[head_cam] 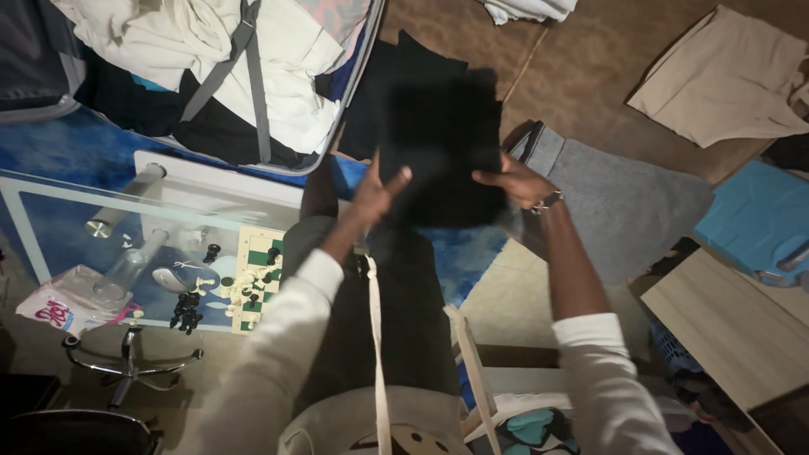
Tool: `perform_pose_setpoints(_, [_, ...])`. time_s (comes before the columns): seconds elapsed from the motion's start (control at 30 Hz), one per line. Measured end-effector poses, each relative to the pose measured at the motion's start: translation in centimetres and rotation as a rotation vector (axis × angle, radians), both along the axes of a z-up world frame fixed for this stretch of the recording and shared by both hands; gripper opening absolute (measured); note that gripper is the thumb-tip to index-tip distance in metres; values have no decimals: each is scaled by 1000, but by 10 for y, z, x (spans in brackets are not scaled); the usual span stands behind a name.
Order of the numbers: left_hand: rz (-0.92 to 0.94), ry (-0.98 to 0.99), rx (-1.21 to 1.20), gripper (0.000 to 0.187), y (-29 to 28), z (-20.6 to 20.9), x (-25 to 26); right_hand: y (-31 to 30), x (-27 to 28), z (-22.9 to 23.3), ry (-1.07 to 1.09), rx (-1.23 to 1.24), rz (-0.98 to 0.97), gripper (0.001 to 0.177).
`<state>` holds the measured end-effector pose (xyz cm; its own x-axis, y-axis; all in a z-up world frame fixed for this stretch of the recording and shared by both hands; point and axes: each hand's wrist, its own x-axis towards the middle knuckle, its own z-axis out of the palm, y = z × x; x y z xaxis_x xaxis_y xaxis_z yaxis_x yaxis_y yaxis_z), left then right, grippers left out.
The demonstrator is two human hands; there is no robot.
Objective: Packing various items of clothing and belongings into a hard-shell suitcase.
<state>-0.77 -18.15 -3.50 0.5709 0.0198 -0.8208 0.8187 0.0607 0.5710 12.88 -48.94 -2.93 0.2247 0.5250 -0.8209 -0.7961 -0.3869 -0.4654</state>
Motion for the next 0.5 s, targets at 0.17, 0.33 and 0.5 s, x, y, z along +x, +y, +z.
perform_pose_setpoints(0.17, [-198, -367, 114, 90, 43, -31, 60, 55, -15, -21, 130, -123, -193, 73])
perform_pose_setpoints(0.33, [-321, -175, 321, 90, 34, -41, 82, 80, -68, -90, -468, -734, 226, 81])
perform_pose_setpoints(0.5, [-810, -434, 1036, 81, 0, -31, 61, 148, -90, -45, -1425, -1021, 261, 71])
